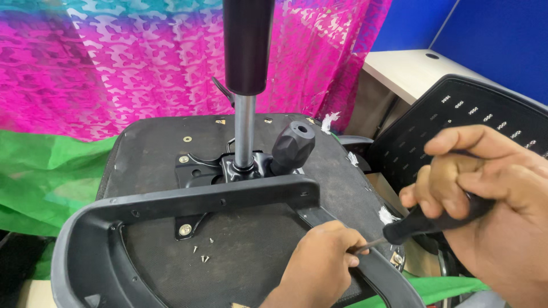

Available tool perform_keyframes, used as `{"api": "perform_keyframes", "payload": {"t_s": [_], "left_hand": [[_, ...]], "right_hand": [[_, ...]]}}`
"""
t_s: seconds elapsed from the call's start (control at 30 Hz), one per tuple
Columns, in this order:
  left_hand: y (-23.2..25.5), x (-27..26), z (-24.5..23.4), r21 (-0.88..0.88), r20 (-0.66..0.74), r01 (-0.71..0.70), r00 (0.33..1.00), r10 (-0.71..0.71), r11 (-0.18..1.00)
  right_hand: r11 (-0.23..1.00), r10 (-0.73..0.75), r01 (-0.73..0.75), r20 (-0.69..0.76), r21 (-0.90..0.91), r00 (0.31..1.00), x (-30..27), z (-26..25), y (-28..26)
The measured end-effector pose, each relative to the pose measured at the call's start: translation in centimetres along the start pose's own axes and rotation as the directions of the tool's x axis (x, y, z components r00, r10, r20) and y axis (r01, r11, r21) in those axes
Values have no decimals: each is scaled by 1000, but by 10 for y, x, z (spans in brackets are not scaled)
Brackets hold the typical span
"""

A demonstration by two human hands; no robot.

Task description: The person uses a screwdriver to fasten screws into the underside of an office chair seat, securing the seat frame to the base. The person holds the chair steady with one hand while turning the screwdriver with the other.

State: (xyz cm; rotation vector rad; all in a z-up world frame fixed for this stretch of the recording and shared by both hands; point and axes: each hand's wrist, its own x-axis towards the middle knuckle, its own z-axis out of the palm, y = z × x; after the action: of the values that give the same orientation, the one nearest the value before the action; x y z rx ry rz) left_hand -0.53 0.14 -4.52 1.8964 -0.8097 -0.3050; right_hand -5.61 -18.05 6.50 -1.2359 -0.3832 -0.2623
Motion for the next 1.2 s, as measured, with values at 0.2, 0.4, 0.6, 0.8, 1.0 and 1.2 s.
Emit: {"api": "perform_keyframes", "payload": {"t_s": [0.2,0.4,0.6,0.8,1.0,1.2], "left_hand": [[-19,0,9,-43,-123,-63,991,57,997],[-20,-3,10,-241,-286,25,953,-96,970],[-6,-11,-2,-525,-147,409,820,-553,746],[-1,-20,-8,-522,46,533,797,-602,666],[-6,-25,-8,-515,33,497,826,-563,699],[-5,-22,-8,-466,26,497,834,-551,732]], "right_hand": [[336,-80,-361,-408,-870,909,19,10,-9],[593,-113,-169,-289,-787,951,7,36,-19],[921,-52,-80,-324,-380,944,5,49,-12],[529,-22,-333,-405,-781,914,21,51,-6],[81,41,-404,-402,-911,915,22,33,-20],[767,45,-175,-220,-618,975,-4,15,-24]]}}
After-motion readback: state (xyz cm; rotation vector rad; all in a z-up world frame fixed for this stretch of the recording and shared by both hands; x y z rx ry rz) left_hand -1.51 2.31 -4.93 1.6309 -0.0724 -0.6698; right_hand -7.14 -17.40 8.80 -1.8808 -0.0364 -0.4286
